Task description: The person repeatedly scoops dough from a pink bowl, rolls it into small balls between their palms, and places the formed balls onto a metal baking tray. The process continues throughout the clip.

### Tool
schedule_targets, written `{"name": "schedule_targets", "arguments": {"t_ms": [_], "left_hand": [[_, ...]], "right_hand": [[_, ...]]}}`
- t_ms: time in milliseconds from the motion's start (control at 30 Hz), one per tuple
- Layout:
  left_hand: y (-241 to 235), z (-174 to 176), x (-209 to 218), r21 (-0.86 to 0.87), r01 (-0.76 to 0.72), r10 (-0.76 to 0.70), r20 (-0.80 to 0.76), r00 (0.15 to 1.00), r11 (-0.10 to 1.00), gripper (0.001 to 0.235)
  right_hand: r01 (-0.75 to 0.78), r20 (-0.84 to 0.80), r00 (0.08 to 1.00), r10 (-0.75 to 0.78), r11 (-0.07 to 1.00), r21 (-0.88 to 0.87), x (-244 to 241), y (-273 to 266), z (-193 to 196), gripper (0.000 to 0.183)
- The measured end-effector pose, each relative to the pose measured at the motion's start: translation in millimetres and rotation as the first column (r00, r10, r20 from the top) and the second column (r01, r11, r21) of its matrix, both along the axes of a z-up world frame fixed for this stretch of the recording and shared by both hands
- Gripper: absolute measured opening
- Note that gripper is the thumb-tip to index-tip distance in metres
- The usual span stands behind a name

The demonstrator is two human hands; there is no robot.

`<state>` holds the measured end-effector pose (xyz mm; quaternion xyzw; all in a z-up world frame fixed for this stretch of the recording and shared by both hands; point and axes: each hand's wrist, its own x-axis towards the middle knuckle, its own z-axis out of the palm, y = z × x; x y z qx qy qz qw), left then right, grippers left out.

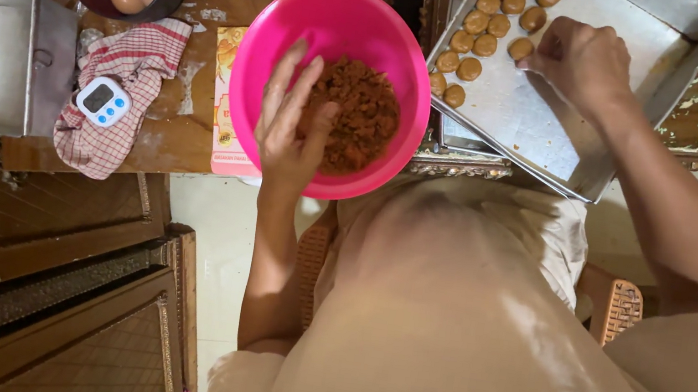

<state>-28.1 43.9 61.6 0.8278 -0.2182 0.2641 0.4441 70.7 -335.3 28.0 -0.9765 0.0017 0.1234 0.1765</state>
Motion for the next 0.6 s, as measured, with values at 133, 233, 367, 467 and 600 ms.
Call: {"name": "schedule_targets", "arguments": {"t_ms": [133,233,367,467,600], "left_hand": [[-0.3,6.9,-5.2,0.001,-0.008,0.008,-0.026,1.0,1.0,0.041],[0.0,9.7,-9.0,-0.015,-0.015,0.014,-0.051,0.999,1.0,0.042],[1.1,11.3,-10.4,-0.013,-0.019,0.018,-0.106,0.994,1.0,0.04],[1.7,5.6,-8.3,-0.022,-0.014,0.012,-0.113,0.994,1.0,0.04],[2.3,3.3,-6.5,0.006,-0.008,0.008,-0.083,0.997,1.0,0.043]], "right_hand": [[0.001,0.019,1.0,-0.002,1.0,0.008,5.1,4.9,2.0,0.026],[-0.01,0.027,1.0,0.011,1.0,-0.009,8.3,5.5,-1.9,0.026],[-0.018,0.052,0.998,0.02,0.999,-0.041,15.1,-0.8,-18.2,0.035],[-0.03,0.03,0.999,0.03,1.0,0.004,12.3,4.6,-11.8,0.035],[-0.023,0.034,0.999,0.024,0.999,-0.049,9.6,4.3,-3.0,0.04]]}}
